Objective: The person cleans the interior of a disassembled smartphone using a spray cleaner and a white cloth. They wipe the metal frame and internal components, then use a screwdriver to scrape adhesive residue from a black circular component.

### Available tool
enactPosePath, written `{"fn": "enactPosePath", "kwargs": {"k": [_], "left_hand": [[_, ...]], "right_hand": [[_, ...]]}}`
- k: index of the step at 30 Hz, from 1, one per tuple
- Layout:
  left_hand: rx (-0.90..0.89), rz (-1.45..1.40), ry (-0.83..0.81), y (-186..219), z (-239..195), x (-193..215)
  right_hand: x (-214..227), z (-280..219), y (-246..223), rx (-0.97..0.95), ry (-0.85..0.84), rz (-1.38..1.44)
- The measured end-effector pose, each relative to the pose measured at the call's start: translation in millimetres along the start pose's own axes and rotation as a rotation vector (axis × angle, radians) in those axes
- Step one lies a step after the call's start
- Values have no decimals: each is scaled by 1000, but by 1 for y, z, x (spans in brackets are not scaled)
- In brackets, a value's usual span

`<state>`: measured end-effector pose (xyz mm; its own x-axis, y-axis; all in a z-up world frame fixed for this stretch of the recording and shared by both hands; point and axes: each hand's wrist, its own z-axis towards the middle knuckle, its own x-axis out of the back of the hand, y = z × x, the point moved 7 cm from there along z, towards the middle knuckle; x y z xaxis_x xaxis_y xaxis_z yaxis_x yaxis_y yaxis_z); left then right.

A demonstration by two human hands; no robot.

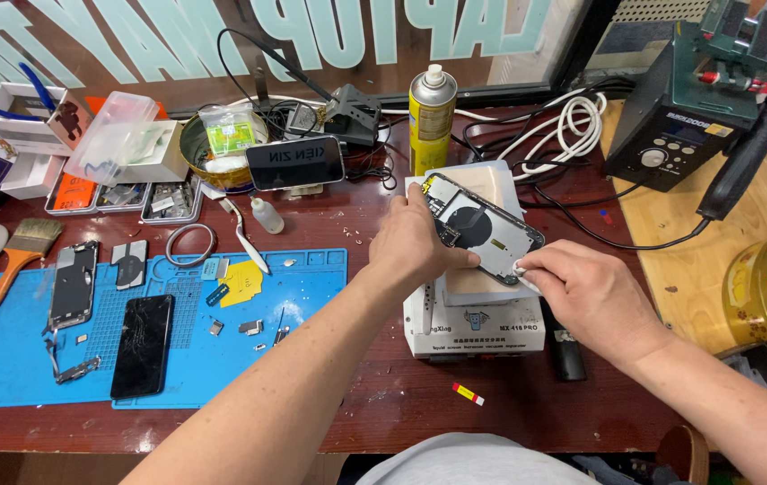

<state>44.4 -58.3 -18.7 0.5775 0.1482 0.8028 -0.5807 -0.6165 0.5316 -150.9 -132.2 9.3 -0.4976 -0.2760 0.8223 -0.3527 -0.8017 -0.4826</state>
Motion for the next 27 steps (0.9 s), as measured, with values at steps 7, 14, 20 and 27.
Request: {"fn": "enactPosePath", "kwargs": {"k": [7, 14, 20, 27], "left_hand": [[1, 1, 10, 0, 0, 2], [-8, -3, 8, 1, 0, 2], [-31, 2, 34, -1, 1, -1], [-245, 0, 49, -7, 19, -2]], "right_hand": [[-4, -8, -12, 43, 24, 32], [-5, -15, -14, -13, 28, 33], [-6, -12, -16, -106, -1, 38], [-15, -10, -26, -19, 34, -193]]}}
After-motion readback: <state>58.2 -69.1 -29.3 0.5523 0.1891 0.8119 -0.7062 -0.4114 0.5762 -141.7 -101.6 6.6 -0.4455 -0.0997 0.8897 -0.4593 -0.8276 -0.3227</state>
